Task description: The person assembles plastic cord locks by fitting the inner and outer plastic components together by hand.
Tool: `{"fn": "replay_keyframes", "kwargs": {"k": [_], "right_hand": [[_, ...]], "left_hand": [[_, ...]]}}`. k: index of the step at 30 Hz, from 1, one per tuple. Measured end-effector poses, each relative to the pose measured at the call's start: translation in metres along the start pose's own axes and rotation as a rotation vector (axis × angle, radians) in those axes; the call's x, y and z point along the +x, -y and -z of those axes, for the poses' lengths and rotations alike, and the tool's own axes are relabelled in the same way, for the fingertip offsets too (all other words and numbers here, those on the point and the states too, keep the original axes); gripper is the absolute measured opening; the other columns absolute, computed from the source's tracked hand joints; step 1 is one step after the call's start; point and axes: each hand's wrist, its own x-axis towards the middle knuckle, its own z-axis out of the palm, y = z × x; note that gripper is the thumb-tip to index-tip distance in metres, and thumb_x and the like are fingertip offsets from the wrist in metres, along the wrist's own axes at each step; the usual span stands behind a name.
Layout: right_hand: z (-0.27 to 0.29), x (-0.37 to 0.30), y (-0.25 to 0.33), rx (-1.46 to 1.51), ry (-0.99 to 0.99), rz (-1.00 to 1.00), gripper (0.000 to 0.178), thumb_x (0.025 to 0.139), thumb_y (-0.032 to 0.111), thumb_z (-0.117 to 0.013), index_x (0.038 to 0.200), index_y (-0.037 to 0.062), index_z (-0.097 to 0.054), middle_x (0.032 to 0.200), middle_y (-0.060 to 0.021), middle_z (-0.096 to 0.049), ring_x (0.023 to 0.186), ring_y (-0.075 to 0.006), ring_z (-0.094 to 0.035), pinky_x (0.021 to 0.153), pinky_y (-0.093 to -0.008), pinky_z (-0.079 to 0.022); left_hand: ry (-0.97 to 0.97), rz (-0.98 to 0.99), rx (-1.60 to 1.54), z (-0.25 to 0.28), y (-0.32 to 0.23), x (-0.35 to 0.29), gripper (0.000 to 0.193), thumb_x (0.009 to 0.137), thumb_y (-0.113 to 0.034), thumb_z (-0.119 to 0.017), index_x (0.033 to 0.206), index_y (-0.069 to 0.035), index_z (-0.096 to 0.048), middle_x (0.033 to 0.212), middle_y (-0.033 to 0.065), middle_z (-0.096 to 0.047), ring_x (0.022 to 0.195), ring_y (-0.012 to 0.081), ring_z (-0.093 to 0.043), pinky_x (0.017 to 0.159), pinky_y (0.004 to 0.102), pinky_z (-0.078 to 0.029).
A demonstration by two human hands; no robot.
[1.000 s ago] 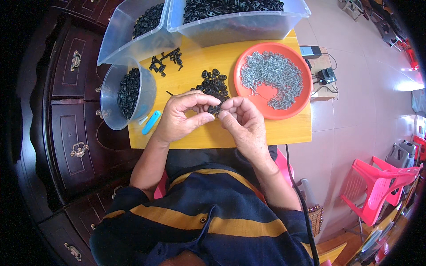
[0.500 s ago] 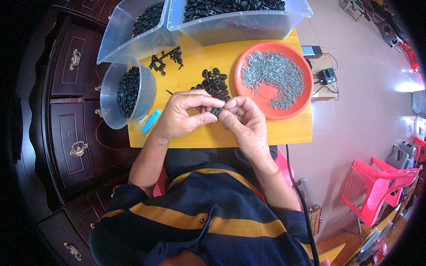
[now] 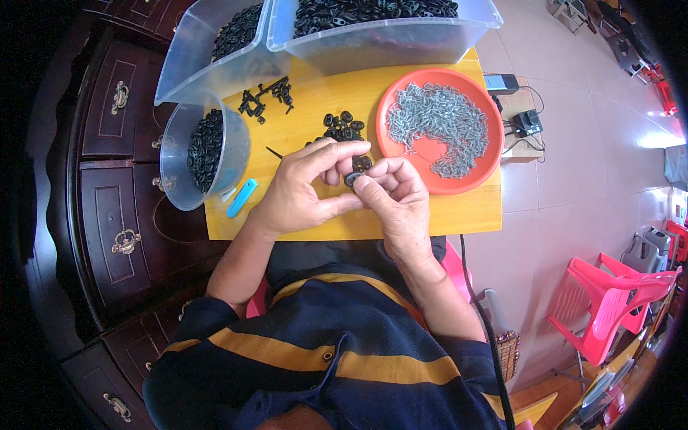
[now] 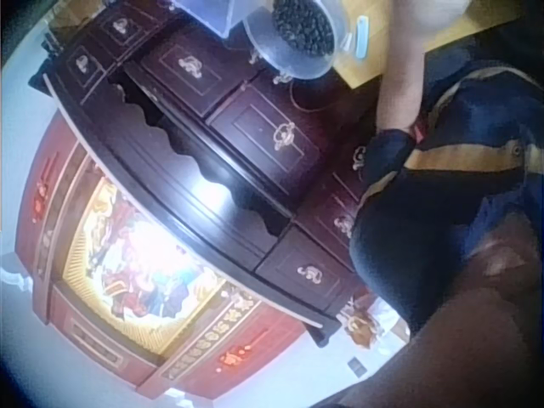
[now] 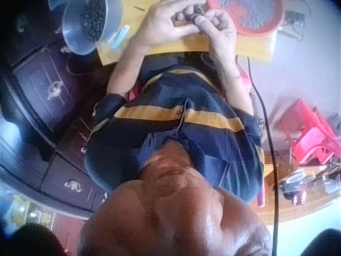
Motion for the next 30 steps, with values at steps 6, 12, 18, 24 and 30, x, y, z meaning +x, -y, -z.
{"fn": "replay_keyframes", "kwargs": {"k": [6, 12, 18, 24, 30], "right_hand": [[0.002, 0.001, -0.003, 0.020, -0.055, 0.044, 0.016, 0.092, -0.002, -0.067, 0.104, 0.0041, -0.058, 0.094, -0.0011, -0.066, 0.085, -0.0072, -0.063, 0.079, -0.0226, -0.051], [0.006, 0.003, 0.001, 0.031, -0.037, 0.038, 0.014, 0.094, 0.002, -0.066, 0.105, 0.0045, -0.059, 0.094, -0.0008, -0.066, 0.084, -0.0070, -0.062, 0.078, -0.0225, -0.049], [0.005, 0.003, 0.004, 0.041, -0.045, 0.014, 0.012, 0.095, 0.005, -0.066, 0.105, 0.0049, -0.059, 0.092, -0.0006, -0.066, 0.082, -0.0064, -0.061, 0.078, -0.0227, -0.048], [0.005, 0.003, 0.003, 0.022, -0.057, 0.043, 0.012, 0.094, 0.000, -0.066, 0.104, 0.0040, -0.059, 0.092, -0.0007, -0.066, 0.081, -0.0065, -0.063, 0.077, -0.0216, -0.050], [0.007, 0.004, 0.003, -0.011, -0.032, 0.062, 0.011, 0.094, -0.001, -0.065, 0.103, 0.0031, -0.059, 0.093, -0.0003, -0.066, 0.083, -0.0062, -0.063, 0.078, -0.0212, -0.051]], "left_hand": [[-0.180, -0.180, 0.298, -0.014, -0.002, -0.003, 0.049, 0.072, -0.007, -0.085, 0.117, -0.004, -0.066, 0.098, 0.0103, -0.066, 0.079, 0.0210, -0.067, 0.070, 0.0302, -0.055], [-0.189, -0.146, 0.272, -0.019, 0.000, -0.003, 0.039, 0.074, -0.002, -0.083, 0.110, -0.001, -0.068, 0.099, 0.0135, -0.069, 0.083, 0.0248, -0.070, 0.070, 0.0318, -0.057], [-0.229, -0.164, 0.278, -0.022, 0.005, -0.005, 0.039, 0.075, -0.003, -0.084, 0.111, 0.000, -0.069, 0.101, 0.0131, -0.069, 0.082, 0.0235, -0.070, 0.068, 0.0308, -0.058], [-0.216, -0.195, 0.300, -0.018, 0.005, -0.005, 0.044, 0.073, -0.005, -0.086, 0.114, 0.000, -0.069, 0.102, 0.0127, -0.069, 0.079, 0.0207, -0.069, 0.066, 0.0298, -0.057], [-0.072, -0.110, 0.054, -0.006, 0.001, -0.005, 0.048, 0.074, 0.003, -0.081, 0.120, 0.000, -0.067, 0.094, 0.0097, -0.067, 0.071, 0.0155, -0.062, 0.065, 0.0267, -0.052]]}}
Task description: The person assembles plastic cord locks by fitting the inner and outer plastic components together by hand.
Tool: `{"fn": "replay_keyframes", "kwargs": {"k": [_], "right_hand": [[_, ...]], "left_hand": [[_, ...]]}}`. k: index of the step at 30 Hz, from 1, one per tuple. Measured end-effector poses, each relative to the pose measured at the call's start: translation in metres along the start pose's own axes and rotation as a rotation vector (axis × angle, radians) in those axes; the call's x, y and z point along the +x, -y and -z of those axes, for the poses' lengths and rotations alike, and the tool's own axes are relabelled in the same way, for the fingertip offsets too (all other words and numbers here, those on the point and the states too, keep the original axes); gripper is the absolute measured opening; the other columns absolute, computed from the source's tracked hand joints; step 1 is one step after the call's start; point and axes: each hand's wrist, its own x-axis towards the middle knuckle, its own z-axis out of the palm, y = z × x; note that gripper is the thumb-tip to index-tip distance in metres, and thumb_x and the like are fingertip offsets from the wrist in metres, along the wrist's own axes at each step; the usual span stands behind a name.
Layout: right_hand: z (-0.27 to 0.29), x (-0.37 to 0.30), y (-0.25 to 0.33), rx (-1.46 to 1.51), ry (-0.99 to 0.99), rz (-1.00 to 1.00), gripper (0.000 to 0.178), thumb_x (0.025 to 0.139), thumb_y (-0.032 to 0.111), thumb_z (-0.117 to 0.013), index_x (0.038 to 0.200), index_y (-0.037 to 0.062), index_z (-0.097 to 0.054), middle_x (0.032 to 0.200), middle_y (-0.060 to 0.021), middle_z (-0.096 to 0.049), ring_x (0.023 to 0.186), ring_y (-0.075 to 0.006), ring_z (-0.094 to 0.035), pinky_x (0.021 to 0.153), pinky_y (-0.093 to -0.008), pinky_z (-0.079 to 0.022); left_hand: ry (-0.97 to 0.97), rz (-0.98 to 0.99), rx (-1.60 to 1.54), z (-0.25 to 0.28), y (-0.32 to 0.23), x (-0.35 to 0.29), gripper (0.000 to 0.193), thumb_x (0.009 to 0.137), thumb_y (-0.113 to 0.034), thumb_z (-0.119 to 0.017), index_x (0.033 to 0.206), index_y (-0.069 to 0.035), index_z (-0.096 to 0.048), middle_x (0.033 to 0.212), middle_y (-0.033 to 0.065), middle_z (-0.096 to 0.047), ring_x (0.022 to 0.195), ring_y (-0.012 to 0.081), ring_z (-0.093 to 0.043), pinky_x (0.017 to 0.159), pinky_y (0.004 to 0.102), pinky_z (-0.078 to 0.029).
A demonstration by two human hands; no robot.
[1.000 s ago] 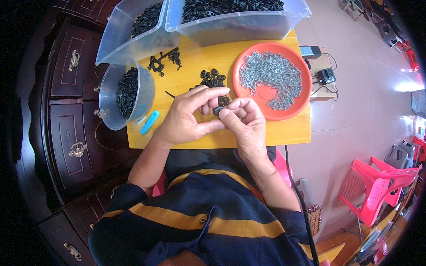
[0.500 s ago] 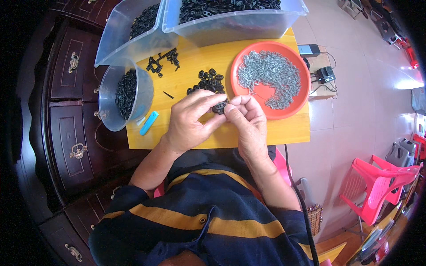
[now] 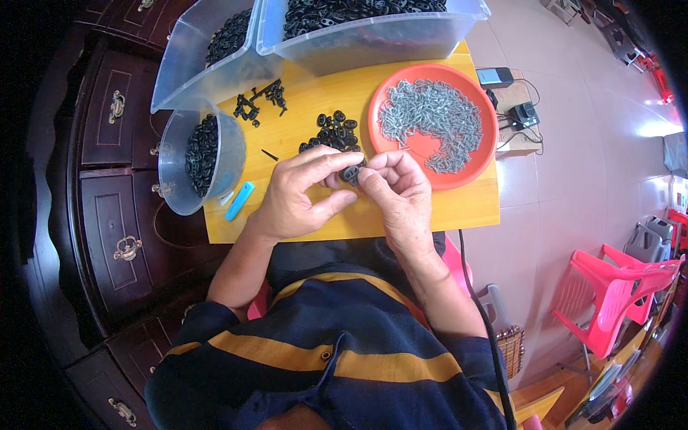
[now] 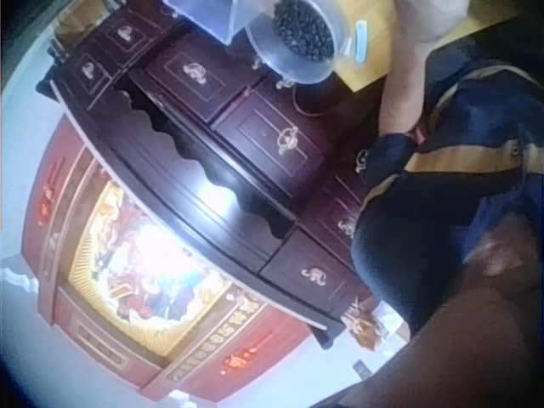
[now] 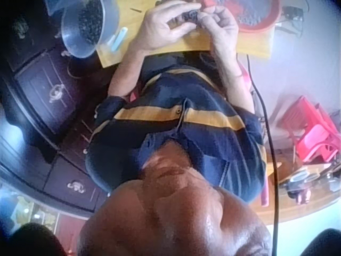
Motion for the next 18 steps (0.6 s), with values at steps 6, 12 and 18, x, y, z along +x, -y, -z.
{"fn": "replay_keyframes", "kwargs": {"k": [6, 12, 18], "right_hand": [[0.000, 0.000, 0.000, -0.027, 0.042, 0.010, 0.012, 0.094, -0.002, -0.065, 0.103, 0.0026, -0.059, 0.093, 0.0003, -0.065, 0.084, -0.0060, -0.062, 0.078, -0.0212, -0.051], [-0.003, -0.001, 0.001, -0.036, 0.042, 0.000, 0.011, 0.094, -0.002, -0.065, 0.103, 0.0025, -0.059, 0.093, 0.0002, -0.065, 0.084, -0.0058, -0.062, 0.078, -0.0204, -0.050], [-0.002, -0.001, 0.000, -0.044, 0.040, 0.001, 0.012, 0.094, -0.002, -0.065, 0.103, 0.0025, -0.059, 0.092, -0.0001, -0.065, 0.082, -0.0059, -0.062, 0.076, -0.0203, -0.050]], "left_hand": [[0.087, 0.021, -0.076, 0.011, 0.007, 0.003, 0.037, 0.079, 0.007, -0.074, 0.115, -0.001, -0.070, 0.093, 0.0075, -0.068, 0.073, 0.0126, -0.061, 0.066, 0.0264, -0.051], [0.052, 0.089, -0.184, 0.009, 0.013, 0.001, 0.030, 0.079, 0.006, -0.075, 0.108, -0.002, -0.073, 0.084, 0.0035, -0.064, 0.066, 0.0084, -0.056, 0.060, 0.0235, -0.047], [0.061, 0.105, -0.226, 0.009, 0.016, 0.002, 0.029, 0.079, 0.006, -0.076, 0.107, -0.001, -0.073, 0.085, 0.0024, -0.064, 0.066, 0.0072, -0.056, 0.060, 0.0231, -0.048]]}}
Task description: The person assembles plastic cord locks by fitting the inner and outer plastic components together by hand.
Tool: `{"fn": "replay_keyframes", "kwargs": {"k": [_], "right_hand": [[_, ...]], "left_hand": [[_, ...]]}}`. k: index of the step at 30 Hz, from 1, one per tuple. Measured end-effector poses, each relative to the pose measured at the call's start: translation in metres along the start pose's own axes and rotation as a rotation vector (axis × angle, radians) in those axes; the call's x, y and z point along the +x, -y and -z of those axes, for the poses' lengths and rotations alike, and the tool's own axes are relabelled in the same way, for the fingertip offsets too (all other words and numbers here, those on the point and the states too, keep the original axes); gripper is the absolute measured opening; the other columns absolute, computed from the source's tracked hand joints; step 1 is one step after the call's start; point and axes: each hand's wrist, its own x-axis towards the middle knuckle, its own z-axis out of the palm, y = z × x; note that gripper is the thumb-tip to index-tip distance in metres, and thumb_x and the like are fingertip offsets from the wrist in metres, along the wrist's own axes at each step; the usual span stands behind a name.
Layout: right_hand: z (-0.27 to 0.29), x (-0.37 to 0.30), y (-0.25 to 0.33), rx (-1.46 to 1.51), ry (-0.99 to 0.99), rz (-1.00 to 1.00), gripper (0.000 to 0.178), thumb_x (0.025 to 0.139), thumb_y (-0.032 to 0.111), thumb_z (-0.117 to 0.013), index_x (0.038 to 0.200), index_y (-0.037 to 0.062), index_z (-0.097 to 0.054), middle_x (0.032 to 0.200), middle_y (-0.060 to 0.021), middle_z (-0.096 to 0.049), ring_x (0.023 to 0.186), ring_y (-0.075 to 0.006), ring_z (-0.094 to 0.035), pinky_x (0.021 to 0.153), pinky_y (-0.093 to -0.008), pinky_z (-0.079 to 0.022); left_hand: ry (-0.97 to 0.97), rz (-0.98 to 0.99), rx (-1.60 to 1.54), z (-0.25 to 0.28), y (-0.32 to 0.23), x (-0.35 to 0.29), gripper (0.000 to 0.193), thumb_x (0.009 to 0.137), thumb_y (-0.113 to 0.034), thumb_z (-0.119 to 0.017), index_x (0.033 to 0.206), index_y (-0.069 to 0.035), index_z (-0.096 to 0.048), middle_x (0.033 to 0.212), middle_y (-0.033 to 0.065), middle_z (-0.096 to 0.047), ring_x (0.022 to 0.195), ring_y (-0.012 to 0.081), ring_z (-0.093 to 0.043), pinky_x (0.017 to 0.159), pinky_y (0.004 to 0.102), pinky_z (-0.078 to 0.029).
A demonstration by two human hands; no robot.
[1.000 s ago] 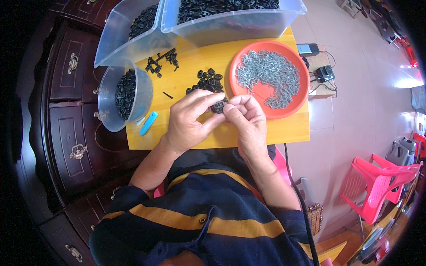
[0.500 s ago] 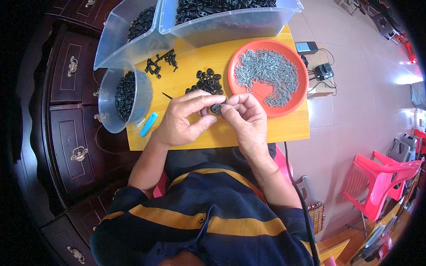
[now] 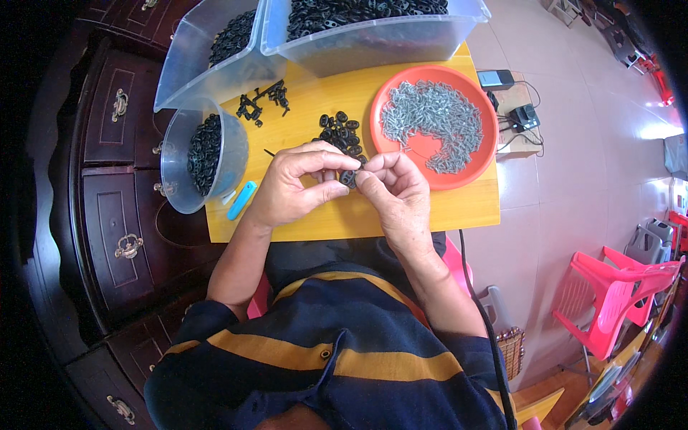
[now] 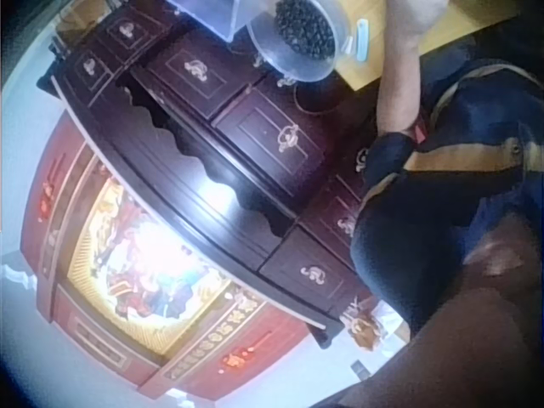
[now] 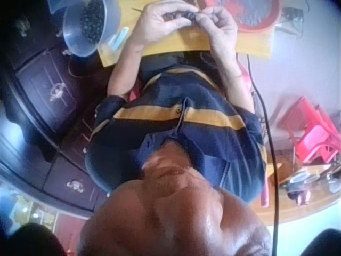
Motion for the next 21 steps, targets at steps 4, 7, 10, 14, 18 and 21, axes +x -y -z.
{"fn": "replay_keyframes", "kwargs": {"k": [4, 7, 10, 14, 18, 21], "right_hand": [[0.000, -0.001, 0.001, -0.006, -0.012, -0.022, 0.012, 0.094, -0.001, -0.065, 0.103, 0.0028, -0.059, 0.090, -0.0006, -0.065, 0.079, -0.0067, -0.062, 0.074, -0.0210, -0.051], [0.001, -0.001, -0.002, 0.026, -0.042, -0.007, 0.012, 0.094, -0.001, -0.066, 0.103, 0.0035, -0.059, 0.089, -0.0006, -0.065, 0.077, -0.0070, -0.062, 0.073, -0.0217, -0.051], [0.004, 0.000, -0.004, 0.046, -0.058, 0.007, 0.013, 0.093, -0.002, -0.066, 0.103, 0.0043, -0.059, 0.089, -0.0006, -0.065, 0.078, -0.0070, -0.062, 0.073, -0.0218, -0.051], [0.002, 0.000, -0.003, 0.102, -0.099, -0.009, 0.015, 0.093, -0.002, -0.066, 0.104, 0.0045, -0.059, 0.089, -0.0009, -0.066, 0.078, -0.0073, -0.063, 0.073, -0.0219, -0.051], [0.002, 0.000, -0.002, 0.130, -0.117, -0.008, 0.015, 0.092, -0.001, -0.067, 0.105, 0.0042, -0.060, 0.090, -0.0014, -0.067, 0.078, -0.0075, -0.062, 0.073, -0.0221, -0.050], [0.004, 0.000, -0.002, 0.127, -0.105, -0.018, 0.016, 0.092, 0.000, -0.067, 0.105, 0.0042, -0.060, 0.090, -0.0015, -0.067, 0.079, -0.0075, -0.062, 0.074, -0.0224, -0.050]], "left_hand": [[0.038, 0.044, -0.006, 0.003, -0.002, 0.001, 0.030, 0.079, 0.005, -0.077, 0.108, -0.002, -0.073, 0.087, 0.0029, -0.065, 0.071, 0.0084, -0.059, 0.063, 0.0226, -0.048], [0.032, 0.057, 0.046, -0.004, -0.004, 0.000, 0.034, 0.078, 0.004, -0.078, 0.111, -0.003, -0.073, 0.088, 0.0040, -0.066, 0.075, 0.0100, -0.062, 0.065, 0.0226, -0.049], [-0.079, 0.013, 0.097, -0.022, -0.008, -0.005, 0.038, 0.077, 0.004, -0.080, 0.113, -0.002, -0.072, 0.086, 0.0045, -0.065, 0.073, 0.0108, -0.061, 0.064, 0.0237, -0.051], [-0.192, -0.092, 0.219, -0.033, -0.008, -0.006, 0.045, 0.075, 0.001, -0.083, 0.118, -0.001, -0.070, 0.090, 0.0066, -0.065, 0.075, 0.0132, -0.062, 0.065, 0.0257, -0.053], [-0.233, -0.164, 0.367, -0.036, -0.002, -0.007, 0.048, 0.074, 0.000, -0.084, 0.120, -0.001, -0.069, 0.100, 0.0100, -0.065, 0.085, 0.0186, -0.066, 0.070, 0.0281, -0.054], [-0.248, -0.244, 0.414, -0.036, 0.001, -0.004, 0.047, 0.073, 0.000, -0.084, 0.118, -0.001, -0.069, 0.103, 0.0117, -0.065, 0.090, 0.0234, -0.066, 0.074, 0.0306, -0.054]]}}
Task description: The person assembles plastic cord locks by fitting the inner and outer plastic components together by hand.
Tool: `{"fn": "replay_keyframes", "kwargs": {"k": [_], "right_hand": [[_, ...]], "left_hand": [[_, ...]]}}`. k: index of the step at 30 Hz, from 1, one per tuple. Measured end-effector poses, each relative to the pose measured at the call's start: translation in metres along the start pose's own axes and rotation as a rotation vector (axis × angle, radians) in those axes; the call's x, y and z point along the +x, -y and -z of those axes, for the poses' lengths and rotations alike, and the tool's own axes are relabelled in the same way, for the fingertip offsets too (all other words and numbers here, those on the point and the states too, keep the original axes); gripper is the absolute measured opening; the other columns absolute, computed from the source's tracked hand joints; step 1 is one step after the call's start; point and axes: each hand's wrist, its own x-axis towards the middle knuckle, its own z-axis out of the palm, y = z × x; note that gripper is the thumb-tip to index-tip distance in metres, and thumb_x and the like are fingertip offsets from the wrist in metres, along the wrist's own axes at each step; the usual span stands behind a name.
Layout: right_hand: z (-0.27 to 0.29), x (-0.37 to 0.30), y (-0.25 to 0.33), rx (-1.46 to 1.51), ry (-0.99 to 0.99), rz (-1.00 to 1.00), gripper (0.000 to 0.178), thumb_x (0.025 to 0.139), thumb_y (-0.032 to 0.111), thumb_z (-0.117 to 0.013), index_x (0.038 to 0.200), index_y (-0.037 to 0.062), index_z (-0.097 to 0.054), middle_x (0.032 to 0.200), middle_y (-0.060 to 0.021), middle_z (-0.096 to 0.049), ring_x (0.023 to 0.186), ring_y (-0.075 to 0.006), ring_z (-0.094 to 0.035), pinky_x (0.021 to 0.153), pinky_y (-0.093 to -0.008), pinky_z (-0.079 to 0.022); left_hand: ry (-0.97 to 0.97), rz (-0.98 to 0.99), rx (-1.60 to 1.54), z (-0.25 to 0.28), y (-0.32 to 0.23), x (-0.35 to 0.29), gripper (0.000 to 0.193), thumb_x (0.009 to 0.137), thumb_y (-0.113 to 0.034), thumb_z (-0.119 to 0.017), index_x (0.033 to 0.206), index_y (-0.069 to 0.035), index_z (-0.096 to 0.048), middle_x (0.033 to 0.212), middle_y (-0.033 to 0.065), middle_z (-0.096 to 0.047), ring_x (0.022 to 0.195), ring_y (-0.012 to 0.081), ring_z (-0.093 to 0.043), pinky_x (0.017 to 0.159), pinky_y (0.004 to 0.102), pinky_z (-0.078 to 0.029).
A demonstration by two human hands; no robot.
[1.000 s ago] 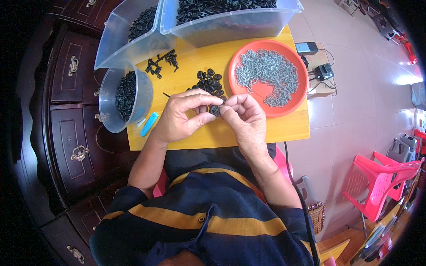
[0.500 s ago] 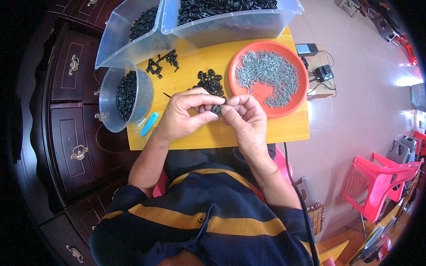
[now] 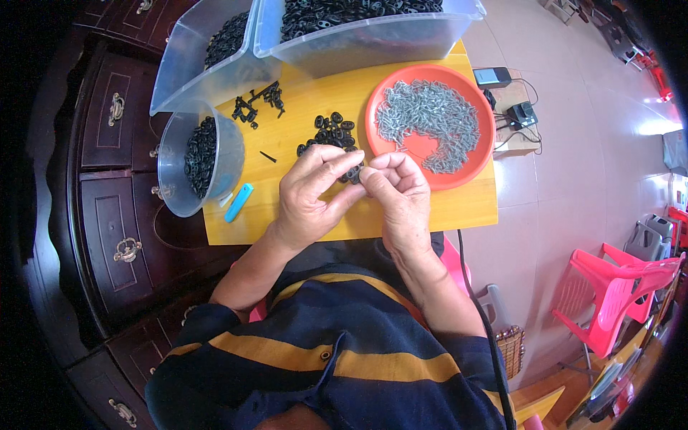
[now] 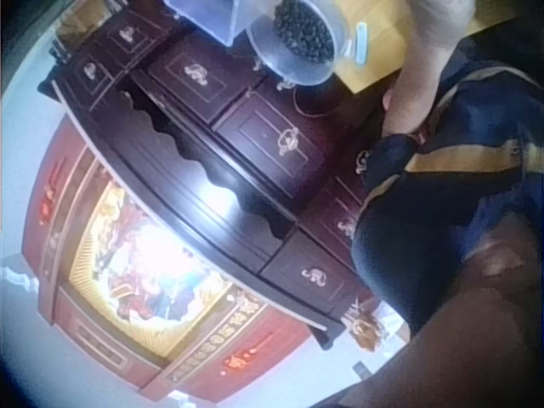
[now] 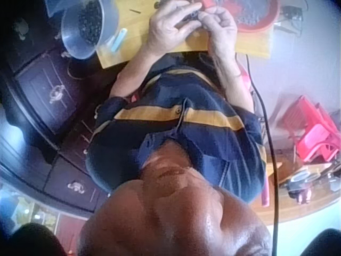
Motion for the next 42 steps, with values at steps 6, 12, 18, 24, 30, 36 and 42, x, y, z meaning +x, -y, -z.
{"fn": "replay_keyframes", "kwargs": {"k": [6, 12, 18, 24, 30, 36, 42], "right_hand": [[0.001, 0.002, 0.000, -0.005, -0.007, -0.010, 0.015, 0.092, 0.002, -0.068, 0.105, 0.0046, -0.061, 0.091, -0.0009, -0.067, 0.079, -0.0069, -0.060, 0.075, -0.0223, -0.048], [0.001, 0.001, 0.003, -0.006, 0.009, -0.017, 0.014, 0.093, 0.004, -0.067, 0.105, 0.0047, -0.061, 0.092, 0.0002, -0.065, 0.081, -0.0063, -0.058, 0.075, -0.0224, -0.047], [0.000, 0.000, 0.002, 0.066, 0.025, -0.036, 0.013, 0.094, 0.004, -0.066, 0.105, 0.0054, -0.060, 0.095, 0.0001, -0.063, 0.082, -0.0060, -0.058, 0.074, -0.0226, -0.048], [0.001, 0.001, -0.001, 0.095, 0.015, -0.037, 0.014, 0.094, 0.004, -0.068, 0.104, 0.0061, -0.059, 0.096, 0.0003, -0.063, 0.082, -0.0063, -0.059, 0.074, -0.0220, -0.048], [0.001, 0.000, -0.001, 0.121, 0.020, -0.017, 0.014, 0.094, 0.003, -0.068, 0.104, 0.0063, -0.059, 0.096, 0.0001, -0.063, 0.082, -0.0063, -0.059, 0.075, -0.0220, -0.049], [-0.001, -0.001, -0.002, 0.163, 0.012, -0.014, 0.012, 0.094, 0.002, -0.066, 0.103, 0.0054, -0.059, 0.094, -0.0005, -0.063, 0.081, -0.0078, -0.060, 0.075, -0.0228, -0.049], [-0.007, -0.003, -0.002, 0.112, 0.004, -0.014, 0.011, 0.095, 0.002, -0.066, 0.103, 0.0053, -0.059, 0.093, -0.0007, -0.064, 0.080, -0.0087, -0.061, 0.077, -0.0245, -0.051]], "left_hand": [[0.010, -0.015, -0.006, -0.004, 0.001, 0.003, 0.040, 0.078, 0.000, -0.079, 0.116, 0.000, -0.067, 0.108, 0.0151, -0.066, 0.094, 0.0289, -0.067, 0.079, 0.0341, -0.055], [0.029, -0.010, -0.066, -0.006, 0.001, 0.004, 0.031, 0.083, 0.001, -0.073, 0.112, 0.001, -0.063, 0.110, 0.0167, -0.067, 0.100, 0.0328, -0.068, 0.085, 0.0377, -0.055], [0.055, -0.019, -0.074, -0.006, 0.002, 0.003, 0.025, 0.088, -0.003, -0.070, 0.112, 0.001, -0.061, 0.110, 0.0171, -0.068, 0.102, 0.0350, -0.067, 0.088, 0.0402, -0.054], [0.080, -0.030, -0.061, -0.005, 0.004, 0.005, 0.023, 0.093, -0.009, -0.067, 0.112, 0.001, -0.061, 0.108, 0.0177, -0.068, 0.101, 0.0362, -0.067, 0.087, 0.0408, -0.054], [0.085, -0.040, -0.080, -0.005, 0.004, 0.007, 0.022, 0.094, -0.011, -0.066, 0.111, 0.001, -0.060, 0.106, 0.0185, -0.067, 0.098, 0.0370, -0.067, 0.085, 0.0408, -0.055], [0.069, -0.072, -0.101, -0.006, 0.007, 0.008, 0.019, 0.094, -0.011, -0.066, 0.108, 0.001, -0.062, 0.101, 0.0175, -0.068, 0.093, 0.0351, -0.068, 0.080, 0.0391, -0.055], [0.060, -0.047, -0.141, -0.002, 0.010, 0.008, 0.017, 0.095, -0.012, -0.066, 0.105, 0.001, -0.065, 0.100, 0.0173, -0.069, 0.090, 0.0319, -0.069, 0.079, 0.0365, -0.055]]}}
